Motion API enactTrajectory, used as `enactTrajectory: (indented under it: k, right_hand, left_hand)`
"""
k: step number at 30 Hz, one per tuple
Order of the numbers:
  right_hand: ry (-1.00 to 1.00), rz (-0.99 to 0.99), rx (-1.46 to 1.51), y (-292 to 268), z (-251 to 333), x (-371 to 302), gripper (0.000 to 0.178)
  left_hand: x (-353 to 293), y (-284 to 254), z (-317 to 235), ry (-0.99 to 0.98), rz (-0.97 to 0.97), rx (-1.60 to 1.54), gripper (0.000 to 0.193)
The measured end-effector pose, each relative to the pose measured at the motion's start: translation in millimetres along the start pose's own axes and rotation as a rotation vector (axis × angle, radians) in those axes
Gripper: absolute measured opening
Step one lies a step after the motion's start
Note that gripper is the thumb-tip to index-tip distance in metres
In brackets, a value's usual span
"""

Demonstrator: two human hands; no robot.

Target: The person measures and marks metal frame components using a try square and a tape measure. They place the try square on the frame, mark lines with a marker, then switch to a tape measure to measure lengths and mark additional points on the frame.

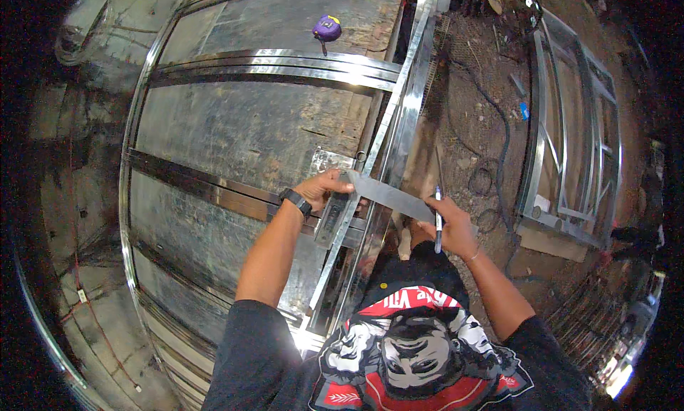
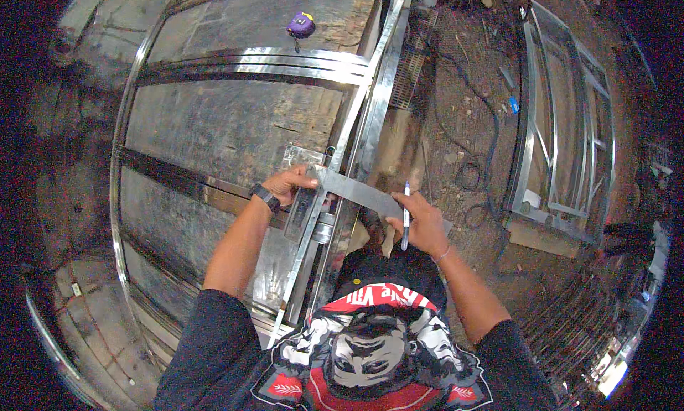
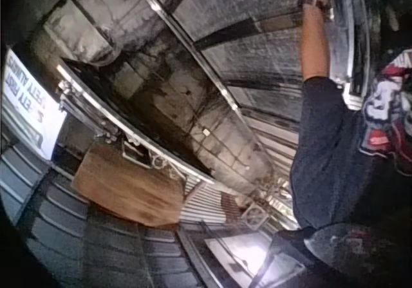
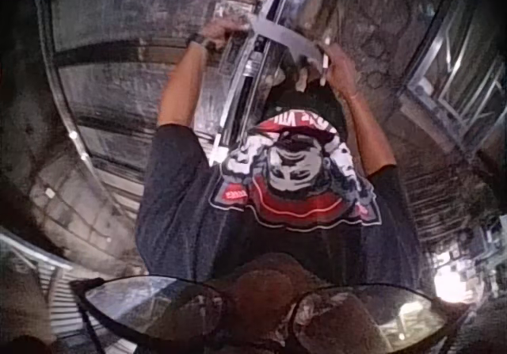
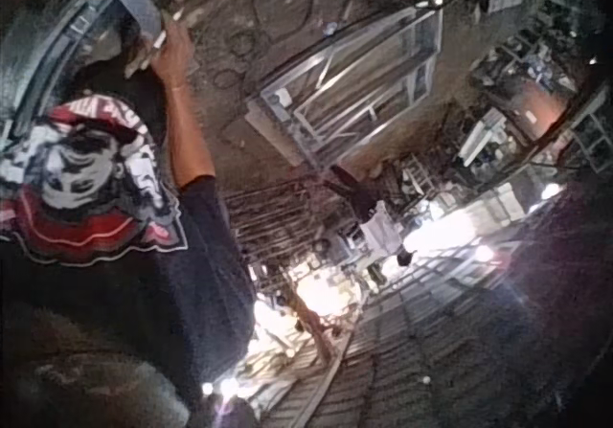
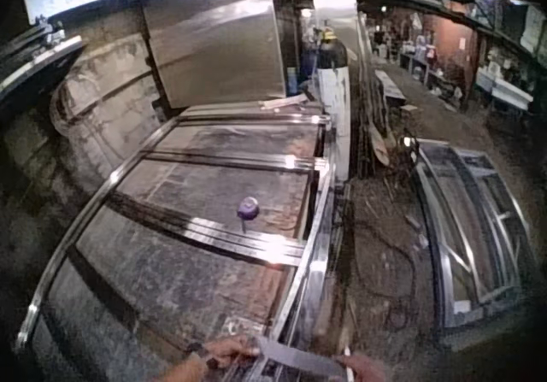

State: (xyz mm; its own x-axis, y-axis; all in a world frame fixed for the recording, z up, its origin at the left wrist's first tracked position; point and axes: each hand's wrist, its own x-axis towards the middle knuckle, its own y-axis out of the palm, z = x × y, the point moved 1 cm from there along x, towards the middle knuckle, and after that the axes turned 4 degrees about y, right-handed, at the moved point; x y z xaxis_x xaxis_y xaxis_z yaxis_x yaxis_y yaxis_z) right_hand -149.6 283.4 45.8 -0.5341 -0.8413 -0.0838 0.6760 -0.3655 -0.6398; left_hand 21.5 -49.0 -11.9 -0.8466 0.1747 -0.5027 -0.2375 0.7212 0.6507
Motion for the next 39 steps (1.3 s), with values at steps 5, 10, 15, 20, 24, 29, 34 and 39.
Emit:
enactTrajectory:
  k: [5, 10, 15, 20, 24, 29, 34, 39]
  right_hand:
    - [-0.007, -0.002, -0.039, -0.3, -5.0, 0.7, 0.056]
    - [0.029, 0.021, -0.019, -3.1, -1.4, 2.7, 0.057]
    - [0.015, -0.005, -0.009, -2.9, -4.3, 1.9, 0.057]
    - [0.034, 0.006, -0.015, -5.5, -1.0, 3.1, 0.056]
    - [0.043, 0.011, -0.017, -4.6, -3.0, 0.5, 0.057]
    - [0.045, 0.012, -0.019, -4.5, -5.2, -0.6, 0.058]
    - [0.078, 0.043, -0.007, -6.7, -2.1, -0.2, 0.058]
    - [0.022, -0.001, 0.017, -4.8, -4.6, -0.7, 0.057]
  left_hand:
    - [-4.3, 24.8, 0.7, 0.016, -0.260, 0.072, 0.046]
    - [-6.7, 29.7, -0.6, 0.047, -0.257, 0.091, 0.048]
    - [-7.4, 43.3, -6.1, 0.047, -0.288, 0.040, 0.048]
    - [-6.7, 44.2, -6.0, 0.044, -0.309, 0.049, 0.049]
    - [-6.8, 42.1, -3.9, 0.023, -0.286, 0.055, 0.049]
    - [-6.4, 43.2, -3.7, 0.019, -0.291, 0.089, 0.042]
    - [-5.2, 38.1, 2.0, 0.034, -0.271, 0.098, 0.041]
    - [-6.2, 41.8, -1.4, 0.037, -0.269, 0.091, 0.042]
